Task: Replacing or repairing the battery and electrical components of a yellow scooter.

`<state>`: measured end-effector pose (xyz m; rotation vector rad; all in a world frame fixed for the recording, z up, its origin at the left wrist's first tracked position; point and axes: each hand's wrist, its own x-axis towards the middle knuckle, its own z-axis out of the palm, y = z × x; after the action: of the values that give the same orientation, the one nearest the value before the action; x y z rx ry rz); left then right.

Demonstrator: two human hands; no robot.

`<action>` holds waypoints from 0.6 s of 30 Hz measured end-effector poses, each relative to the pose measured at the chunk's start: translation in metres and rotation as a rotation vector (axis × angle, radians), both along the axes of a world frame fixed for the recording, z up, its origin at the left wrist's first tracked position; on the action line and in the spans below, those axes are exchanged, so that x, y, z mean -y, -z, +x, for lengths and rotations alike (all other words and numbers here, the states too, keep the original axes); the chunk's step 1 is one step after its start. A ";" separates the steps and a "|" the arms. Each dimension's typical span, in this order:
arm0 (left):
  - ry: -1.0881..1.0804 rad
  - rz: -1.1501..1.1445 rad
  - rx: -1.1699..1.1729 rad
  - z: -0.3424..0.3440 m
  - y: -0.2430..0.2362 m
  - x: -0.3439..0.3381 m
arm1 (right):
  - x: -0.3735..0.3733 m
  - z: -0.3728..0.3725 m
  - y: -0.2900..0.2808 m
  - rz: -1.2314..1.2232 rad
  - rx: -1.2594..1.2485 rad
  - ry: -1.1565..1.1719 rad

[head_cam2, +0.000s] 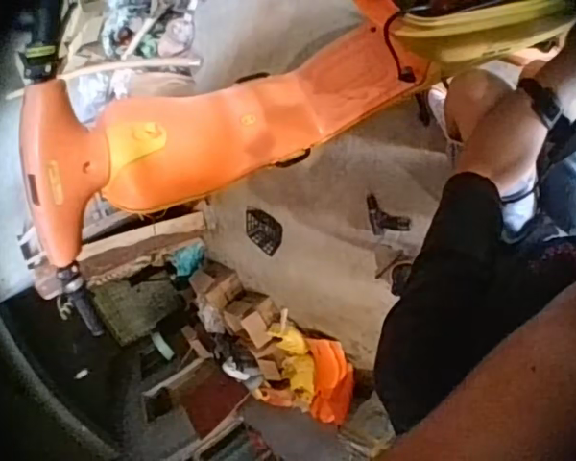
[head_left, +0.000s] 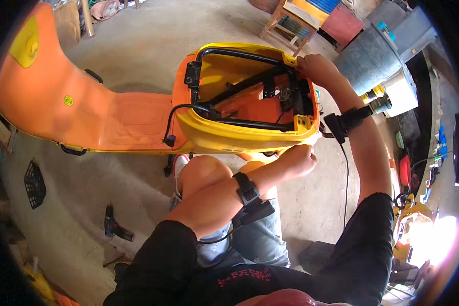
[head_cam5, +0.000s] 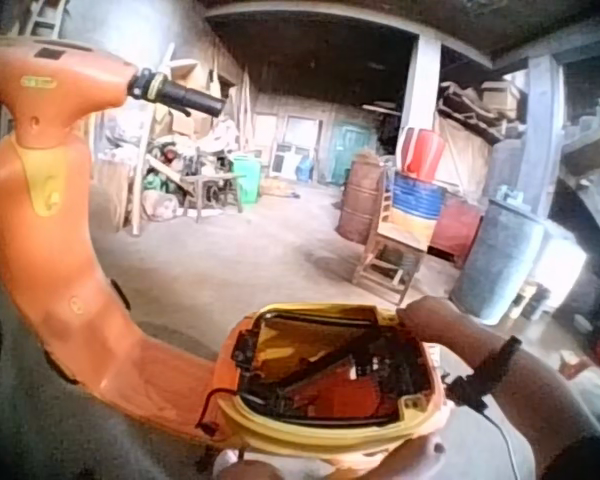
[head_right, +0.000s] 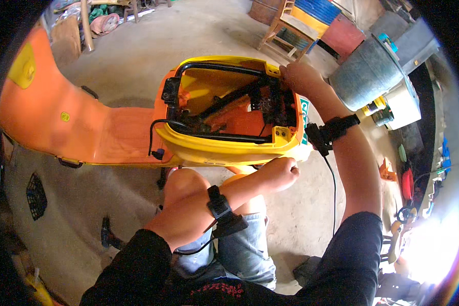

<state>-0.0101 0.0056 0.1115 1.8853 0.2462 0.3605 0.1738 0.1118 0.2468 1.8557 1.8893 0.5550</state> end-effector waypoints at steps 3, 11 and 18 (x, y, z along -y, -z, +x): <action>0.010 -0.004 0.010 0.002 0.003 0.002 | -0.005 0.016 0.005 0.014 -0.033 -0.034; 0.014 0.013 -0.016 0.002 0.005 0.001 | -0.006 0.010 0.010 0.090 -0.005 -0.054; 0.023 0.015 -0.015 0.005 0.004 0.003 | -0.001 0.017 0.008 0.052 -0.145 0.076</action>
<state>-0.0053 0.0022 0.1078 1.9049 0.2316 0.3338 0.1912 0.1132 0.2386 2.0415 1.9022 0.4593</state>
